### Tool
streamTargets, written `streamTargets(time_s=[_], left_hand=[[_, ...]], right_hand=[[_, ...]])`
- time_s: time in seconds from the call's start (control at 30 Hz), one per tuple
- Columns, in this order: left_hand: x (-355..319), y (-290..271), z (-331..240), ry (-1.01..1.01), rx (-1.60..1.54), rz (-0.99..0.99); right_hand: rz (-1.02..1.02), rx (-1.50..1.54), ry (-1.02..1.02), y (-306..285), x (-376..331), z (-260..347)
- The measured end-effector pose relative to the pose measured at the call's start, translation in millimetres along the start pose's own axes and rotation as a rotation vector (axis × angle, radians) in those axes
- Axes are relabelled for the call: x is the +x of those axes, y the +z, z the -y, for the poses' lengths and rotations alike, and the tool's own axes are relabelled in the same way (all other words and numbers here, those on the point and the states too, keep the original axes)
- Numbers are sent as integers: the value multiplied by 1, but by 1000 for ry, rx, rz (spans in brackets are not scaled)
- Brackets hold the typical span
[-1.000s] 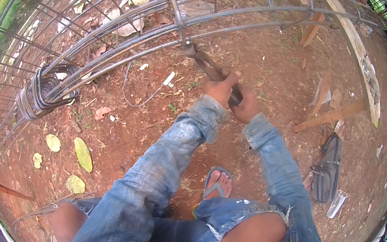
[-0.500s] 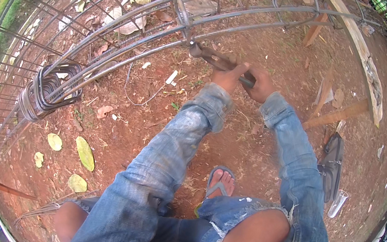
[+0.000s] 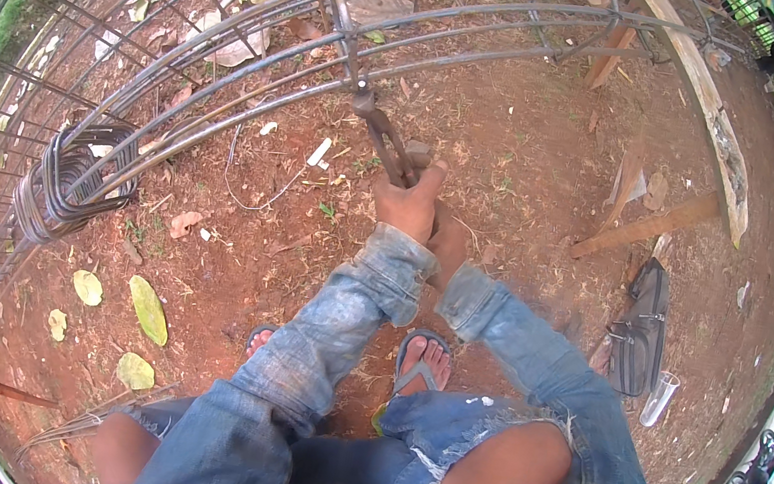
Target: The person assembles a cylindrical metal mesh structure by tying wire ties around intersecting rods using pliers. They repeatedly wrap, twist, and tighten the ties to secure the mesh sections together.
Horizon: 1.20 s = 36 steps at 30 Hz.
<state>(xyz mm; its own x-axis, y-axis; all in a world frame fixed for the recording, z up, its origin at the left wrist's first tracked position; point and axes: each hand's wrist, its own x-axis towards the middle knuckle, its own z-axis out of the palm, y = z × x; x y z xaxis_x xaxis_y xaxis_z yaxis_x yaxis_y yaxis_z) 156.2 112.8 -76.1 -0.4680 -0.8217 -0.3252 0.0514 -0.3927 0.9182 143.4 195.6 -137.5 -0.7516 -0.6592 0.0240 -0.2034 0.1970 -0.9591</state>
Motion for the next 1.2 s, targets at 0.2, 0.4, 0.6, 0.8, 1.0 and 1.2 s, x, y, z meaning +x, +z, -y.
streamTargets(time_s=[0.2, 0.4, 0.6, 0.8, 1.0, 1.2], left_hand=[[8, -26, -12, -122, 166, 134], [10, -52, -13, -125, 150, 361], [-7, -31, -11, -248, -224, 479], [3, -59, -11, -385, -406, 773], [-7, -48, -19, -405, -353, 597], [-35, -2, -17, -72, -69, 193]], right_hand=[[-130, -67, 123, 31, -18, 20], [522, 356, 314, 2, -15, 16], [1150, 1044, 647, -41, 21, 3], [1010, 1001, 640, -24, -8, 37], [614, 320, 516, -37, -19, 50], [59, -173, 118, -44, -19, 31]])
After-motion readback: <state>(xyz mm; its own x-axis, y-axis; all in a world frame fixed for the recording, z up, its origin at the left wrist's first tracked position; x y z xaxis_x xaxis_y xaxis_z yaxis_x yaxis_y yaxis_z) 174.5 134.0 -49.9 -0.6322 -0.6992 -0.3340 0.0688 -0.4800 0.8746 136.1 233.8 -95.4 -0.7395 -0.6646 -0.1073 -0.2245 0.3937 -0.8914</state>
